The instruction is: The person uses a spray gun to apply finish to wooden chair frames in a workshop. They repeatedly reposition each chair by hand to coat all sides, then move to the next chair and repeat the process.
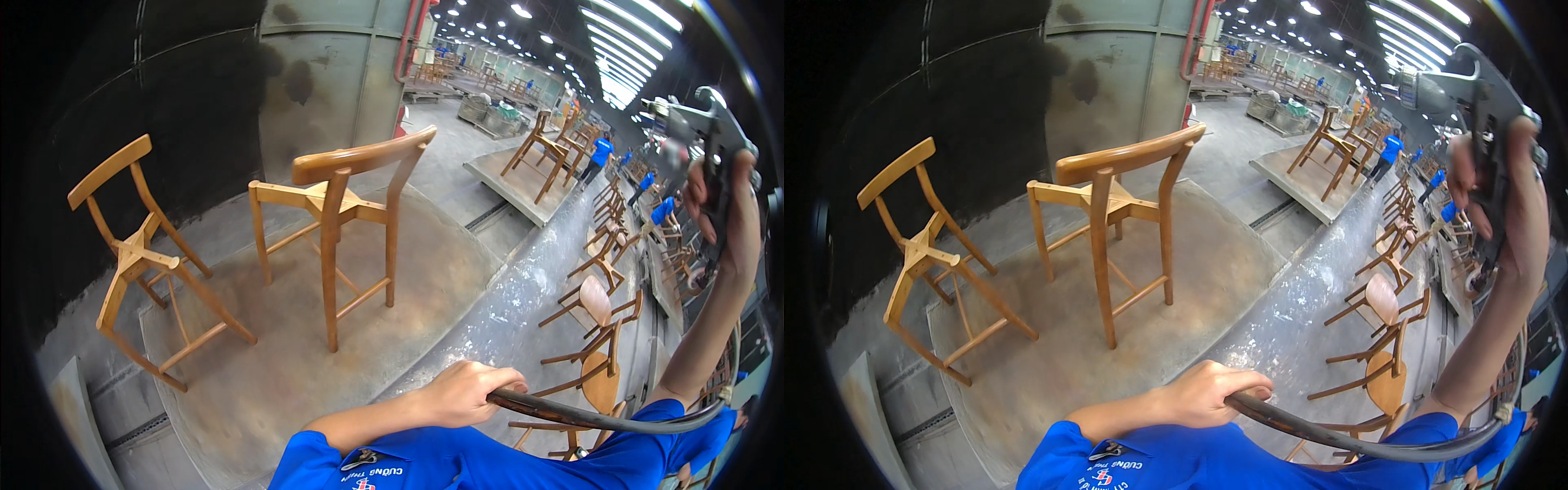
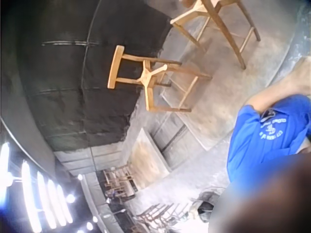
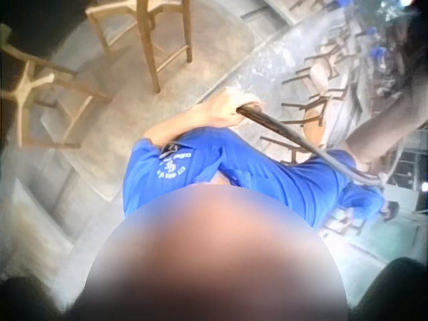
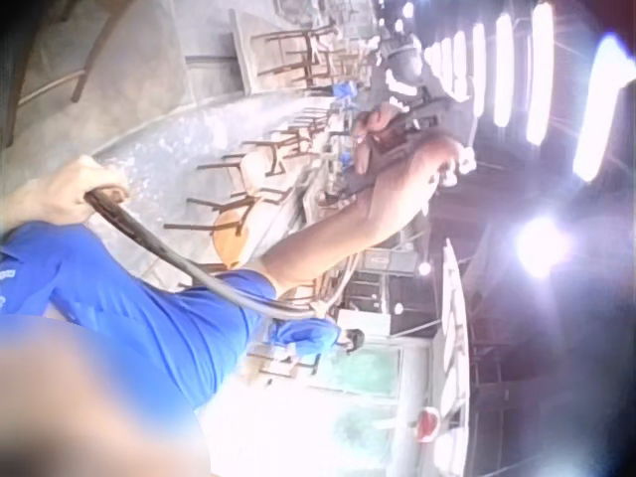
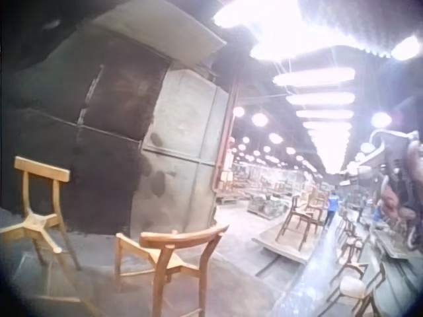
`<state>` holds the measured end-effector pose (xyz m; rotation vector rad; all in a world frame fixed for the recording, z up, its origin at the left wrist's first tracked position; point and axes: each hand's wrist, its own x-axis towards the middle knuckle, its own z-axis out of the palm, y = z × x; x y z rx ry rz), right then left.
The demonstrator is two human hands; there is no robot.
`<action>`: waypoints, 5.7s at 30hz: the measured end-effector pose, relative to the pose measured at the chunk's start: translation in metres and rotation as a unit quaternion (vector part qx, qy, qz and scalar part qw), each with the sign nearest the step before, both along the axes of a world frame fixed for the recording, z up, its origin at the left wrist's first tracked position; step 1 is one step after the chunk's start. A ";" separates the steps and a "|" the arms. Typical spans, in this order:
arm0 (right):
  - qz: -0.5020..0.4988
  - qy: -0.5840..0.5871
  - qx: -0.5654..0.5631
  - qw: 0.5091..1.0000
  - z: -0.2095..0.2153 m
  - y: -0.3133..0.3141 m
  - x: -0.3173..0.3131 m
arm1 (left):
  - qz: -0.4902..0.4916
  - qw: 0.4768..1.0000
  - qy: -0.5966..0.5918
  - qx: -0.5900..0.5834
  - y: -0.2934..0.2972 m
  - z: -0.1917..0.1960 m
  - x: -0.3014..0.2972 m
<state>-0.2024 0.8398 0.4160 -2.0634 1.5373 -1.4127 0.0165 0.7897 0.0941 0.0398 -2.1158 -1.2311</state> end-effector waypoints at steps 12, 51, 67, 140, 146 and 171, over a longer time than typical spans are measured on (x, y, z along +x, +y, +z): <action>-0.062 -0.013 0.034 0.997 -0.054 -0.139 -0.159 | 0.058 0.996 -0.061 0.031 -0.079 -0.025 -0.120; 0.248 -0.453 0.075 0.853 -0.264 -0.330 -0.461 | 0.365 0.828 -0.358 0.228 -0.186 -0.075 -0.346; 0.201 -0.344 0.229 0.888 -0.289 -0.315 -0.442 | 0.384 0.824 -0.330 0.254 -0.163 -0.074 -0.327; 0.165 -0.527 0.313 0.773 -0.419 -0.173 -0.246 | 0.537 0.224 -0.235 0.778 0.042 -0.379 0.103; 0.117 -0.428 0.397 0.803 -0.457 -0.192 -0.249 | 0.384 0.347 -0.462 0.720 0.098 -0.370 0.046; 0.058 -0.282 0.286 0.914 -0.464 -0.134 -0.217 | 0.693 0.473 -0.154 0.521 -0.204 -0.267 0.204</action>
